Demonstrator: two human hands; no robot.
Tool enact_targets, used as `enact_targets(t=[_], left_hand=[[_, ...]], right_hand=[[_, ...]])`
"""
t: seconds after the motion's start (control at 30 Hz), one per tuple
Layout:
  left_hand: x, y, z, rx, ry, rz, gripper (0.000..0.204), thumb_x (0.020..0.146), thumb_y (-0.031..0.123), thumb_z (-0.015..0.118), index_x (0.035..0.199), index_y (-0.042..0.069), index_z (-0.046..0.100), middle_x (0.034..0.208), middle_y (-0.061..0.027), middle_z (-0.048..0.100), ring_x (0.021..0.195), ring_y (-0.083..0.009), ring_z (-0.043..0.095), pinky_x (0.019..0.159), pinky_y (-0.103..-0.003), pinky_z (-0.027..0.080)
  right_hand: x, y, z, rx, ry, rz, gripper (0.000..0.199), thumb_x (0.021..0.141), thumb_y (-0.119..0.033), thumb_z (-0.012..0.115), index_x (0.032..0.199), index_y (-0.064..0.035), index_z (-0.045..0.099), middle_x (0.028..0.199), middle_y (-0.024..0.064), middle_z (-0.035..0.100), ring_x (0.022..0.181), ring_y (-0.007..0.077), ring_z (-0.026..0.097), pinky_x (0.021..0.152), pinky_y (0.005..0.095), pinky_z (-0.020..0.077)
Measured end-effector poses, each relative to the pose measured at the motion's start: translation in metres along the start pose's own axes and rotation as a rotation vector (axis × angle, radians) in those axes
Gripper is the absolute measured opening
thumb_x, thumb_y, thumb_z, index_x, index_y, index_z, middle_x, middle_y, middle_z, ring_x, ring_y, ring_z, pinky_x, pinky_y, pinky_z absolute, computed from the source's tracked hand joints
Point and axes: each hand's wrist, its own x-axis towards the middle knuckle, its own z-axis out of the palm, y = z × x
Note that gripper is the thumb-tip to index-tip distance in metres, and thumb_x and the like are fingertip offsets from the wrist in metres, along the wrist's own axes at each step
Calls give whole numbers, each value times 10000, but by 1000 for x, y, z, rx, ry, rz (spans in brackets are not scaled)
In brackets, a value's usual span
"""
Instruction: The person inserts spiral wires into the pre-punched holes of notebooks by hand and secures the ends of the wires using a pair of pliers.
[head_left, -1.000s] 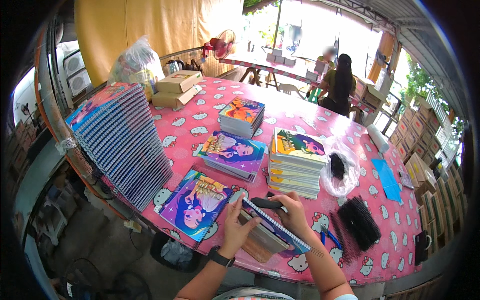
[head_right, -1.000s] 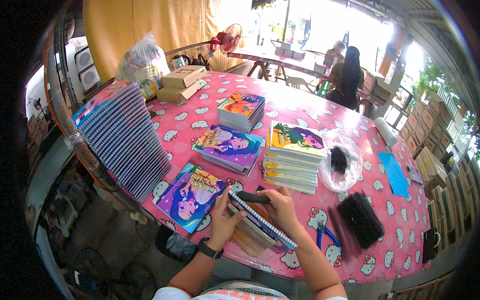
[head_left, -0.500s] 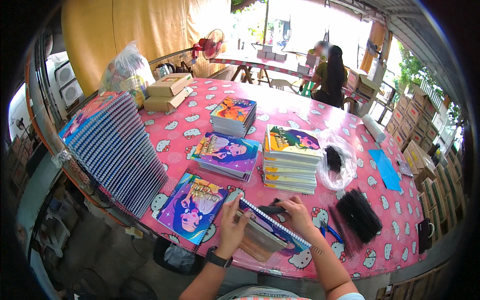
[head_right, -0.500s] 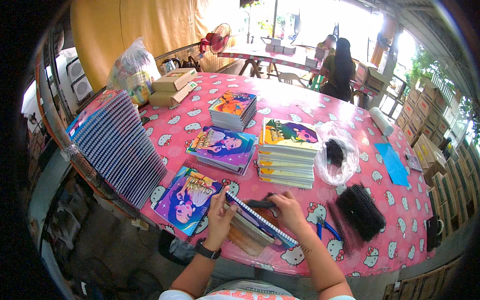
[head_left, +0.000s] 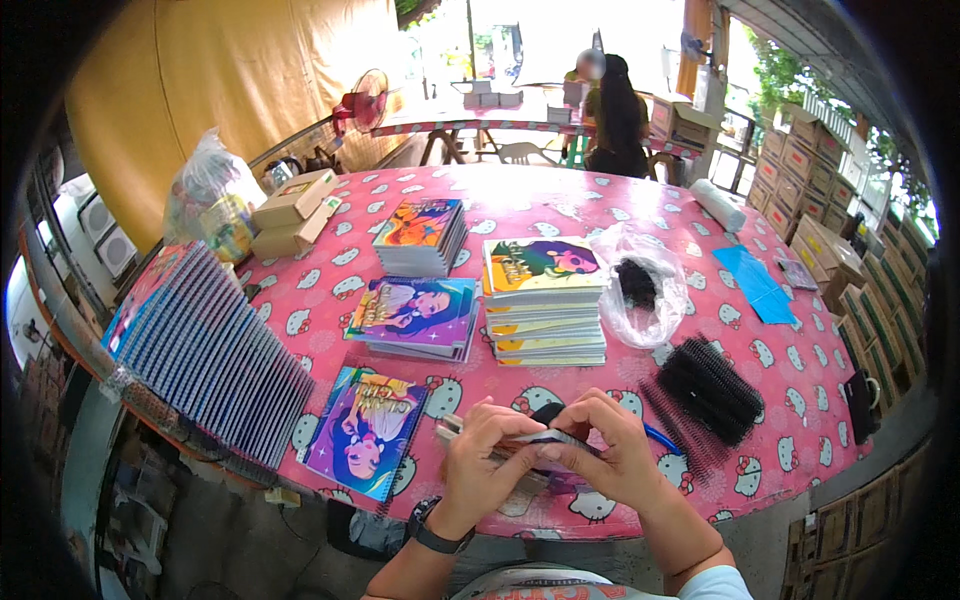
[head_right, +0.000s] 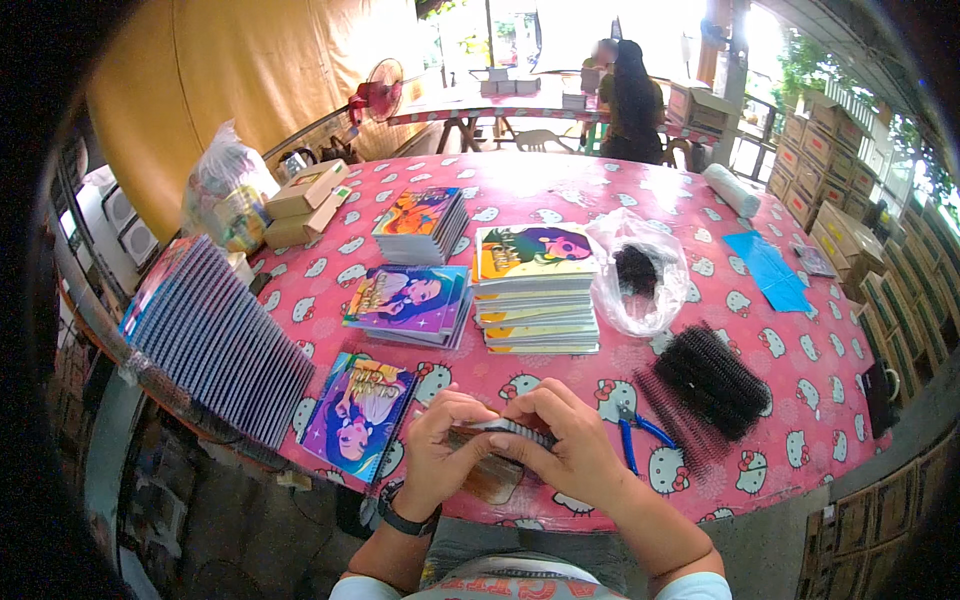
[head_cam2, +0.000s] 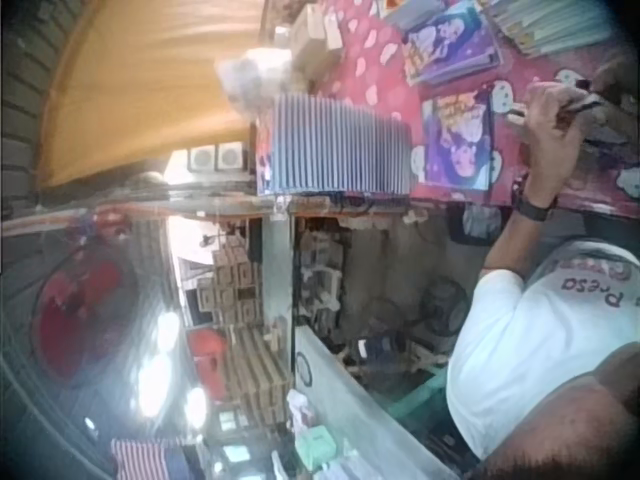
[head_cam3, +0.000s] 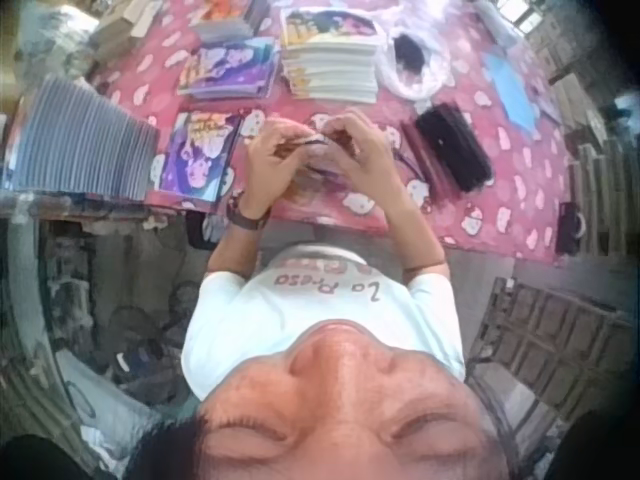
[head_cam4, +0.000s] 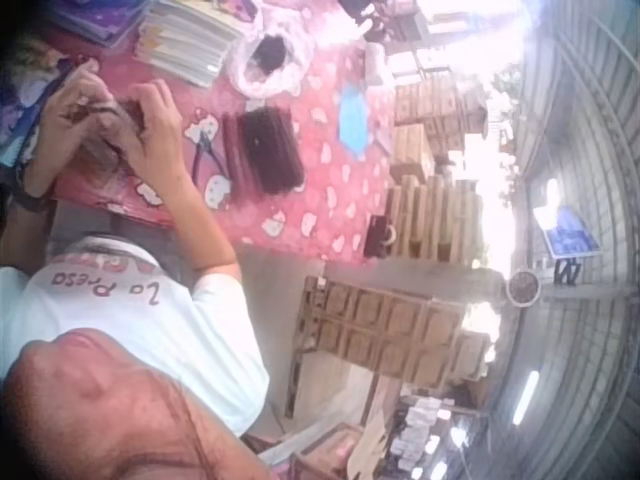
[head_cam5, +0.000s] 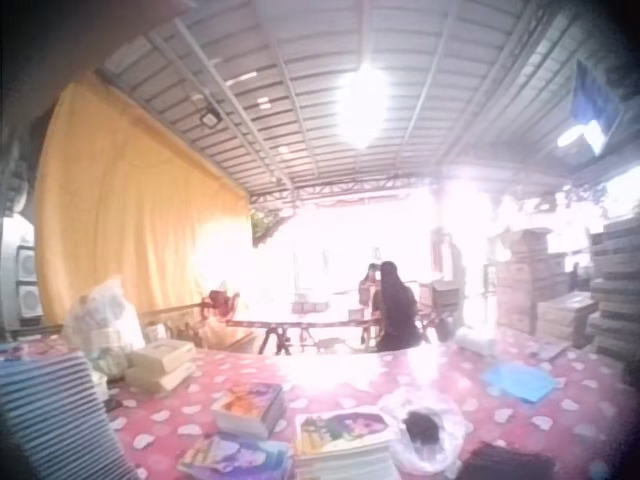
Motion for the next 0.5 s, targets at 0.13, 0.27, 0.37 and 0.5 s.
enact_targets(t=[0.13, 0.27, 0.37, 0.5], left_hand=[[0, 3, 4, -8, -35, 73, 222, 713, 136, 761, 902, 105, 648, 865, -43, 632, 859, -215, 593, 947, -442, 368], [1, 9, 5, 158, -2, 185, 230, 762, 143, 718, 970, 102, 627, 829, -41, 624, 813, -211, 588, 901, -440, 369], [-2, 4, 2, 213, -89, 126, 194, 779, 100, 690, 957, 77, 618, 893, -56, 642, 840, -219, 594, 923, -411, 377], [-5, 1, -6, 167, 55, 26, 164, 819, 105, 662, 965, 61, 602, 829, -46, 598, 769, -176, 565, 769, -330, 439]], right_hand=[[-2, 0, -4, -93, -11, -89, 200, 755, -110, 727, 857, -5, 590, 786, 97, 557, 665, 200, 570, 586, 280, 457], [-7, -2, -6, -187, 6, -107, 210, 742, -119, 726, 876, -6, 609, 773, 114, 591, 670, 249, 581, 581, 317, 460], [-3, -6, -1, -227, 22, -136, 182, 763, -93, 698, 900, -4, 617, 770, 117, 599, 678, 262, 589, 581, 324, 462], [0, -7, 5, -299, 10, -147, 282, 803, -141, 673, 1026, 6, 580, 964, 152, 588, 878, 278, 586, 762, 334, 461]])
